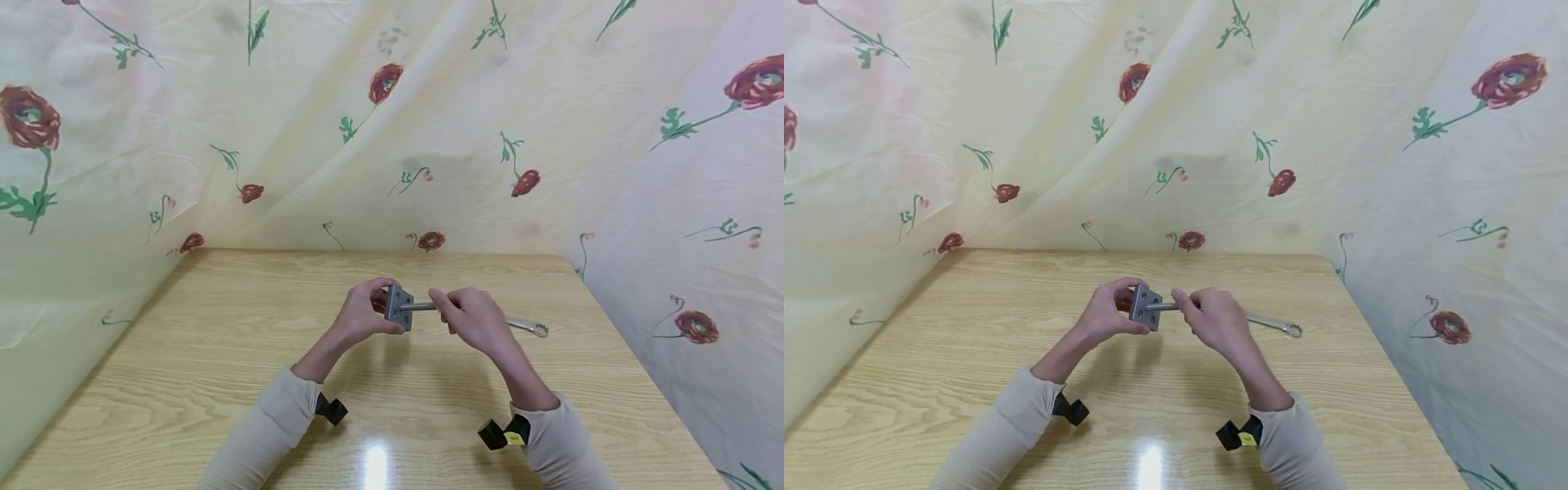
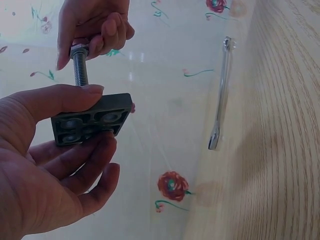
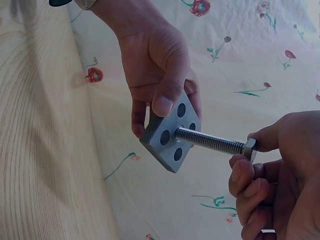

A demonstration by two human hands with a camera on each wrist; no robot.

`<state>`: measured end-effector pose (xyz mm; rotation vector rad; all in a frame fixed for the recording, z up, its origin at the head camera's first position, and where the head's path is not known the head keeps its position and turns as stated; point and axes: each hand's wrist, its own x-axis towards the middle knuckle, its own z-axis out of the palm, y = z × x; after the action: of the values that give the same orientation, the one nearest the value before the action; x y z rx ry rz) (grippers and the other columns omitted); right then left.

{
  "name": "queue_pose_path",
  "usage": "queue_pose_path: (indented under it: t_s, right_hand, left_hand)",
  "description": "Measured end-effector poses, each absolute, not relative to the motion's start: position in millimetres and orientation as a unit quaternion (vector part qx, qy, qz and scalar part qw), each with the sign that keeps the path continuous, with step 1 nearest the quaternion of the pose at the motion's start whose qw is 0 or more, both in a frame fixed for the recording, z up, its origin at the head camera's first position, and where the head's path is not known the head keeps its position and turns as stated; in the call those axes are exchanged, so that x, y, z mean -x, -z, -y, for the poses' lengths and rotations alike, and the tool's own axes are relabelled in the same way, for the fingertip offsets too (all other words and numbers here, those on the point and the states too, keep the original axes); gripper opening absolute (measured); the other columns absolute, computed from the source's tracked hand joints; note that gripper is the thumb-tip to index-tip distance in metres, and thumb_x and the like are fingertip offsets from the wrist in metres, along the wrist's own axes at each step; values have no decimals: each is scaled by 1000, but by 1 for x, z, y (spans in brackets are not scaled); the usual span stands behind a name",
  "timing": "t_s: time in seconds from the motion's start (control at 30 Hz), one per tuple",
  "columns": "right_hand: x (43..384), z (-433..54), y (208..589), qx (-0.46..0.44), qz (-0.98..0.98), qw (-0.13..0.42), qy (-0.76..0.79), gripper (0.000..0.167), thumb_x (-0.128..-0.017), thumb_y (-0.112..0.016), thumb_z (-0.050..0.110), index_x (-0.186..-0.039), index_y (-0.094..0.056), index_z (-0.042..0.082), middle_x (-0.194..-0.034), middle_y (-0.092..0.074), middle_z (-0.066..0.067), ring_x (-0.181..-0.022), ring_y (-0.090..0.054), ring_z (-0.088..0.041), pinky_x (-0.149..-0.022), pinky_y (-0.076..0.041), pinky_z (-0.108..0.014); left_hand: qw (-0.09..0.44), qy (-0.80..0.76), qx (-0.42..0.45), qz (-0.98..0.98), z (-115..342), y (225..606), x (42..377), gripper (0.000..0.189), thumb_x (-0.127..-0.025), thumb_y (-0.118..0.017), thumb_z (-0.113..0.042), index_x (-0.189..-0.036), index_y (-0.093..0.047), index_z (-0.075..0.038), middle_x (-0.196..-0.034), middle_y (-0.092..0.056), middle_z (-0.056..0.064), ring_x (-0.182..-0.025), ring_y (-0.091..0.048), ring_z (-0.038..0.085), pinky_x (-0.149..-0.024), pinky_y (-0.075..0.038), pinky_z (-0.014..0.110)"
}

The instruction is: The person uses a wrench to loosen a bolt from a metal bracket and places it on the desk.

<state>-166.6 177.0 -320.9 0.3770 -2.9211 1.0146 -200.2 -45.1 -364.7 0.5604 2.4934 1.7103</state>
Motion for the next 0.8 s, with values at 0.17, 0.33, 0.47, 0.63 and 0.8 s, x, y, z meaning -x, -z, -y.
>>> queue_pose_path:
  t_s: [0.17, 0.33, 0.47, 0.63, 0.8]
  right_hand:
    - [166, -177, 320, -120, 935, 20, -333, 51, -102, -50, 47, -69, -61, 10, -63, -62, -7, -49, -44, -15, -48, -35, -29]
    - [165, -178, 318, -128, 930, 24, -343, 39, -100, -58, 42, -84, -70, 8, -70, -64, -7, -55, -47, -14, -51, -38, -28]
    - [165, -180, 317, -144, 926, 46, -345, 27, -96, -67, 34, -94, -74, 8, -73, -67, -5, -58, -50, -13, -52, -41, -26]
    - [164, -182, 318, -174, 921, 82, -338, 17, -90, -74, 24, -94, -76, 8, -76, -71, -4, -62, -55, -10, -55, -45, -24]
    - [164, -181, 318, -206, 915, 117, -327, 14, -86, -78, 16, -96, -75, 7, -79, -72, -3, -66, -56, -10, -58, -45, -23]
  left_hand:
    - [34, -556, -181, -811, 45, 365, 200, 69, -66, -89, 0, -129, -62, -9, -106, -73, 16, -89, -64, 21, -89, -58, 40]
    - [35, -555, -179, -811, 46, 365, 201, 69, -66, -89, -1, -129, -62, -9, -106, -73, 16, -89, -64, 21, -87, -57, 38]
    - [35, -554, -183, -811, 46, 365, 201, 69, -66, -89, -1, -129, -62, -8, -105, -74, 16, -89, -65, 21, -88, -57, 39]
    - [36, -555, -185, -810, 46, 365, 201, 69, -67, -89, -2, -129, -62, -9, -105, -73, 16, -89, -64, 21, -89, -57, 40]
    - [40, -558, -183, -808, 46, 366, 202, 69, -67, -89, -1, -129, -62, -9, -106, -73, 16, -90, -65, 21, -89, -57, 40]
